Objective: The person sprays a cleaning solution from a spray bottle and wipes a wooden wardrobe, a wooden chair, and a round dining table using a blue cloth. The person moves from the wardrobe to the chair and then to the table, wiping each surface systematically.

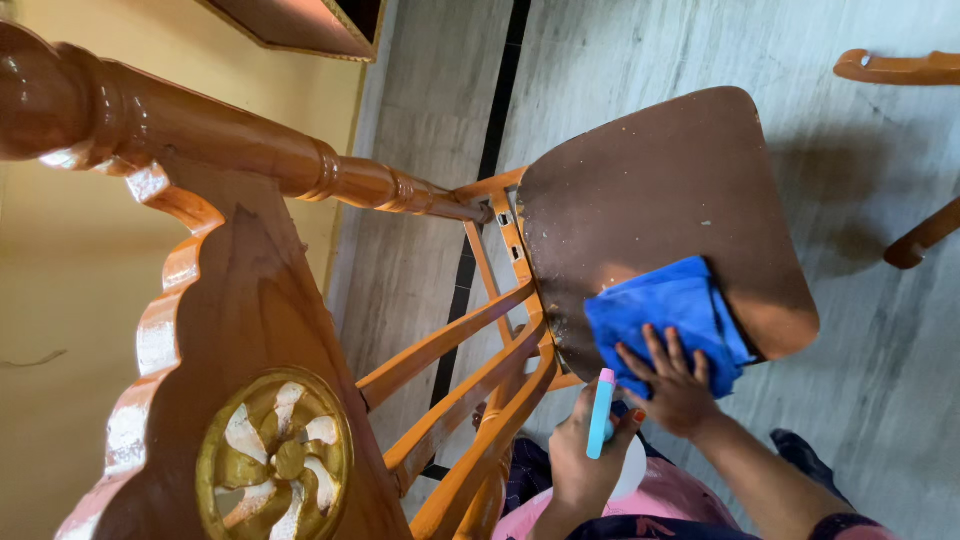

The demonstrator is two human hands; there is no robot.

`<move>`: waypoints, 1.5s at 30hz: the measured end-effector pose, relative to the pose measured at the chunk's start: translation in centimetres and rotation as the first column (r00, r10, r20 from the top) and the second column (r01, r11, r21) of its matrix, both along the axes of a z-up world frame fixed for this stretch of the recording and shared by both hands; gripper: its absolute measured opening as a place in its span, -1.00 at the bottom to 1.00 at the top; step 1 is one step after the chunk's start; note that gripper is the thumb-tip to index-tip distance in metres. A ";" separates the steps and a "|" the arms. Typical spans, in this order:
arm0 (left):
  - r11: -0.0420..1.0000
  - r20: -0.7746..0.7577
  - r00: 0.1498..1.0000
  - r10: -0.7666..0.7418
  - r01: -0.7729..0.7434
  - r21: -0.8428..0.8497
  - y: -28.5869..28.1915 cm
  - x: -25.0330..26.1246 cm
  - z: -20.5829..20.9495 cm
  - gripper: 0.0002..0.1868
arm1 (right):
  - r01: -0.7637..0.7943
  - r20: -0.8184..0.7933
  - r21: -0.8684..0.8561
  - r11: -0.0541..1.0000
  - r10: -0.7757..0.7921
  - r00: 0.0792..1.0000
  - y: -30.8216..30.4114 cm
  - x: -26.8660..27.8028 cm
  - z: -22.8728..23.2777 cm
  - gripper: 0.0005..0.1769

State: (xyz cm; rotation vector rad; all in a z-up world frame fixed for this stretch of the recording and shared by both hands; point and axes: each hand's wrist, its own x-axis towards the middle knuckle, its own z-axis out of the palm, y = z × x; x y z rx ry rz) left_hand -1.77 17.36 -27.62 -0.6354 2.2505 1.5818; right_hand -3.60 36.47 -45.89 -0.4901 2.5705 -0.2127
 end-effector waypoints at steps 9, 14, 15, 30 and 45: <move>0.996 -0.081 0.995 0.061 -0.066 -0.067 -1.4 0.8 -1.8 -0.49 | -0.102 0.187 0.139 0.985 0.075 0.980 -2.6 0.1 3.0 -0.24; 0.997 -0.222 0.973 0.064 -0.073 -0.034 -1.6 0.8 -2.5 -0.51 | 0.165 0.034 0.183 0.969 -0.174 0.984 6.6 -0.6 -0.9 -0.15; 0.996 -0.207 0.977 0.057 -0.069 -0.051 -1.5 0.7 -2.5 -0.51 | 0.210 0.061 0.226 0.951 -0.229 0.972 8.5 -1.3 -1.6 -0.11; 0.999 0.049 0.999 0.000 0.002 -0.035 -1.5 -1.9 0.2 -0.42 | 0.176 0.207 0.067 0.982 -0.186 0.960 -6.3 -13.3 -1.5 -0.19; 0.999 -0.108 0.993 0.050 -0.050 0.005 -2.3 -1.9 -0.7 -0.45 | 0.314 0.160 0.189 0.931 -0.344 0.925 2.1 -18.9 -3.4 -0.18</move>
